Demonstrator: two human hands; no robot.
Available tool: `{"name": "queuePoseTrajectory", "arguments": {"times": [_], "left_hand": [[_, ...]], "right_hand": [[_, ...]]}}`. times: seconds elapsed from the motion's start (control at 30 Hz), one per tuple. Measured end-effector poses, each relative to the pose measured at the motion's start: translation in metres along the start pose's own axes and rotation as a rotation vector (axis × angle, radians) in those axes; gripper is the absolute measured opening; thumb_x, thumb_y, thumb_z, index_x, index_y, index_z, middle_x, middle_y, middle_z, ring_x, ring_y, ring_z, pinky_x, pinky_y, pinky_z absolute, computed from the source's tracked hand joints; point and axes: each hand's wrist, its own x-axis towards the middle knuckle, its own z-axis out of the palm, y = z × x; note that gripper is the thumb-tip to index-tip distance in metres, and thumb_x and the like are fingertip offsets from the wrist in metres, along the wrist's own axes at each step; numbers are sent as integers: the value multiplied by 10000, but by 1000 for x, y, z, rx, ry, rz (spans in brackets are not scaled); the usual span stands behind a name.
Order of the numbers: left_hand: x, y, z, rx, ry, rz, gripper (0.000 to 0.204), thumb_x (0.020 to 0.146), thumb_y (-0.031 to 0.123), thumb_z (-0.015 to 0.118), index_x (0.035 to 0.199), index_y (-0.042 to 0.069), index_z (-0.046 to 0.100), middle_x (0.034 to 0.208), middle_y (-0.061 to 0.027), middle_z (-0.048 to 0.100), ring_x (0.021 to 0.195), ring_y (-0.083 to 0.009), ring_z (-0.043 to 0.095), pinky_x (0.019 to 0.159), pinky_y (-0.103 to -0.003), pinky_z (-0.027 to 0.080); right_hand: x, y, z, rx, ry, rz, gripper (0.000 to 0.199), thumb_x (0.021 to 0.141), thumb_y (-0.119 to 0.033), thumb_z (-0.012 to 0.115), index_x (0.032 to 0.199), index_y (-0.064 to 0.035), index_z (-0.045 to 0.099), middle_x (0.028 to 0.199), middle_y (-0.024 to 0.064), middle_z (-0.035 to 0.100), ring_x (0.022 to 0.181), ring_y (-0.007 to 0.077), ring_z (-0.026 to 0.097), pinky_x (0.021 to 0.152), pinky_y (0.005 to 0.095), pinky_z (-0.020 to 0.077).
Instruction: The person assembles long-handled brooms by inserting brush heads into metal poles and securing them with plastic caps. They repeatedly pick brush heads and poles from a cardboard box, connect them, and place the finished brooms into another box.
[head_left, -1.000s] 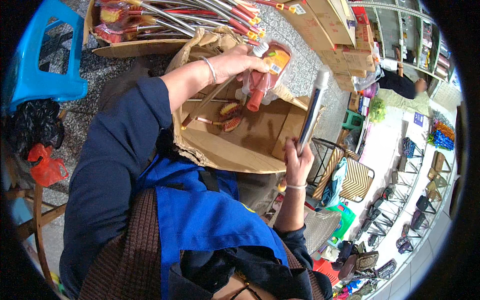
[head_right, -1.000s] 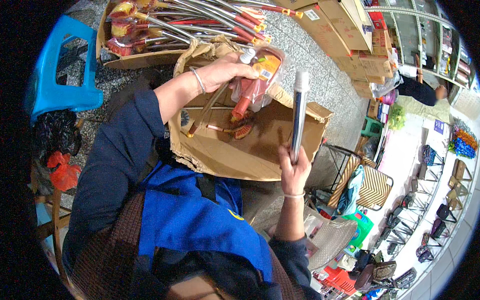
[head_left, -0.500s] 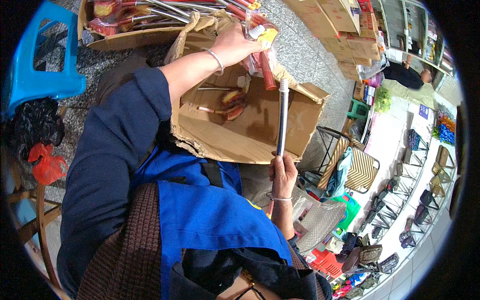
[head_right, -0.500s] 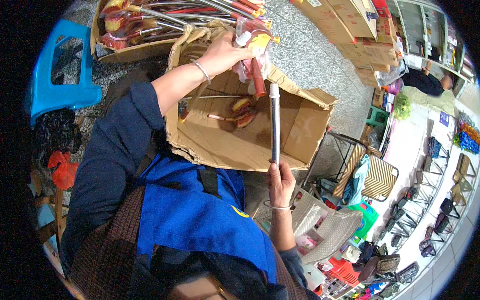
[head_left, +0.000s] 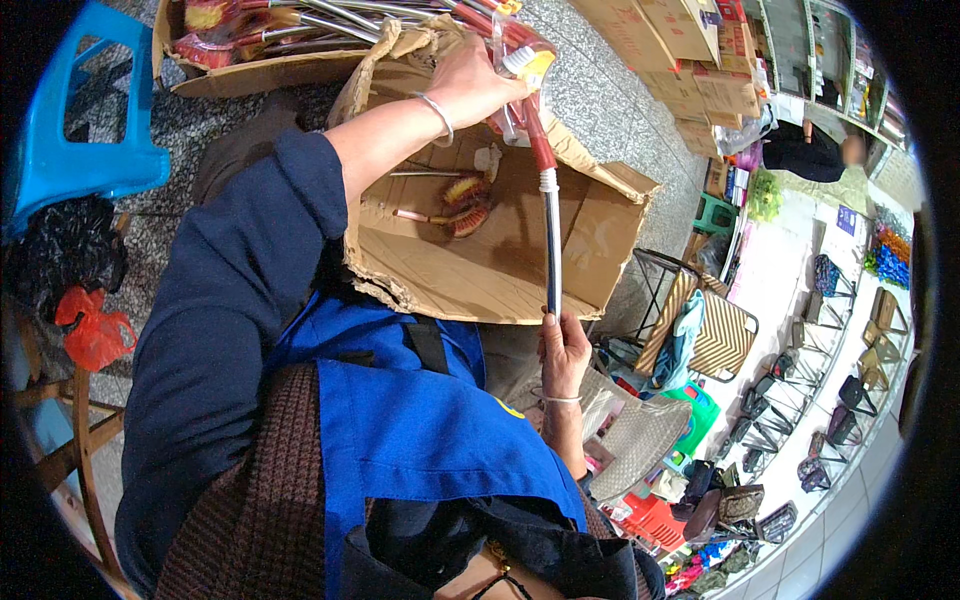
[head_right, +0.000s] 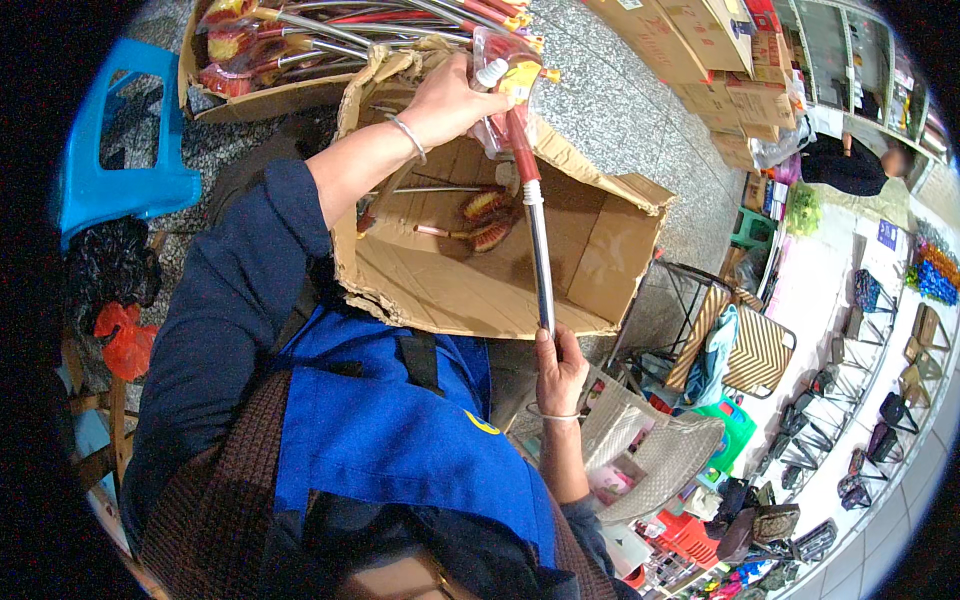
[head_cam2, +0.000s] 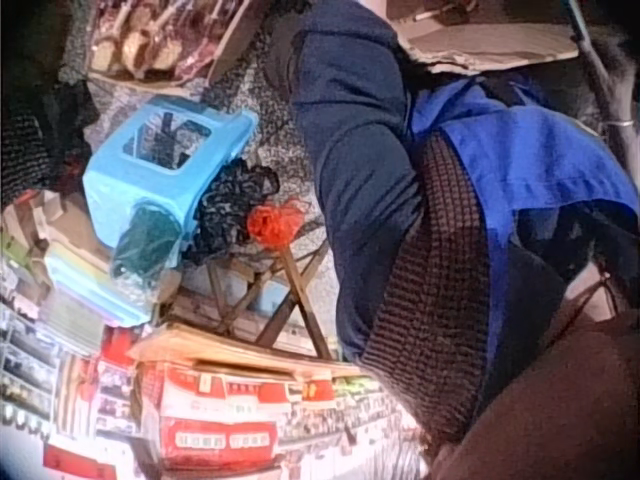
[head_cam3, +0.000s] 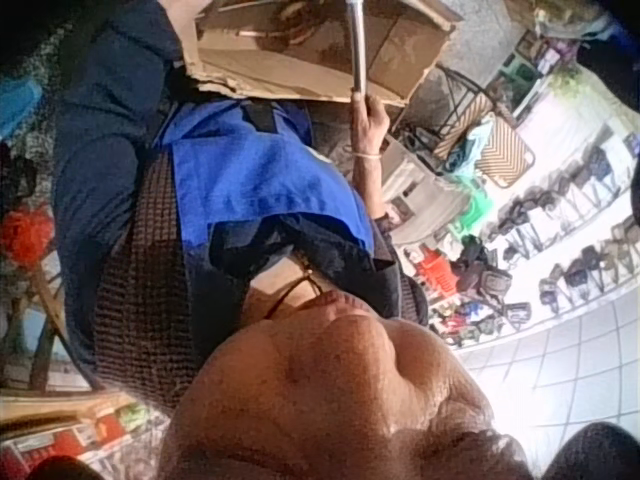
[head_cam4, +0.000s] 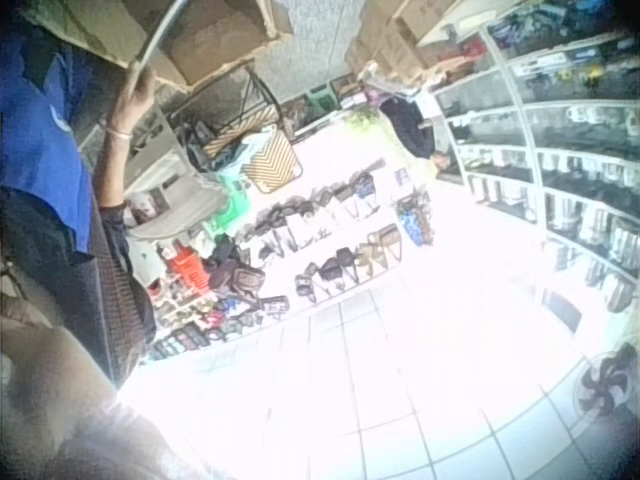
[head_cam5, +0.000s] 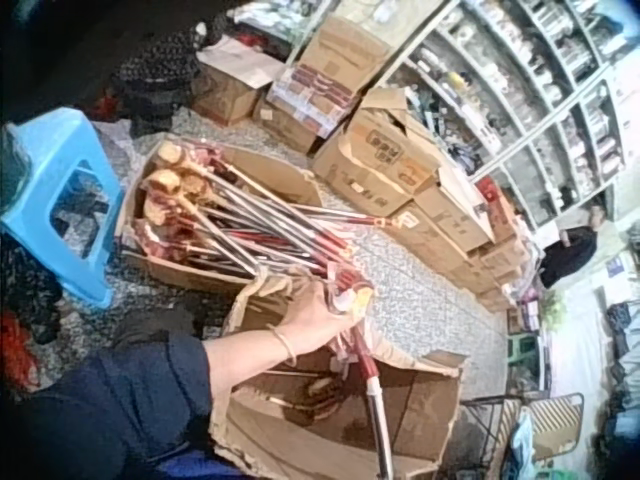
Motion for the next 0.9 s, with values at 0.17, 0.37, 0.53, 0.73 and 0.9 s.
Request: {"name": "queuePoseTrajectory", "arguments": {"times": [0.17,0.37,0.53,0.73,0.9], "left_hand": [[-2,-11,7,-63,-12,44,505,649,310,772,1022,17,600,913,-141,661,887,-274,651,816,-383,505],[4,-23,17,-380,-40,131,550,643,239,793,1079,-2,558,958,-132,666,887,-252,655,823,-365,512],[6,-26,18,-439,-14,99,541,646,192,797,1094,13,554,962,-121,668,875,-234,661,810,-343,519],[2,-22,19,-363,-38,132,587,683,175,787,1169,16,497,1022,-115,642,928,-219,633,852,-338,500],[-1,-1,1,-442,-221,-39,600,749,125,764,1250,30,446,1109,-92,603,1013,-170,583,902,-330,470]], "right_hand": [[8,-9,-3,-294,285,-416,228,825,-101,704,1030,-21,644,755,89,554,650,194,497,613,296,427],[14,-21,-8,176,97,-51,155,889,-149,659,984,-29,634,686,19,579,538,83,470,494,213,374],[20,-25,-12,875,-507,432,325,922,-294,604,1098,-24,556,738,55,569,516,113,485,432,239,370],[20,-23,0,-190,291,-331,275,719,15,758,959,-37,634,843,10,605,626,82,518,583,217,435],[24,-22,-7,341,-4,48,171,806,-46,697,954,21,642,750,57,590,644,136,577,581,242,464]]}}
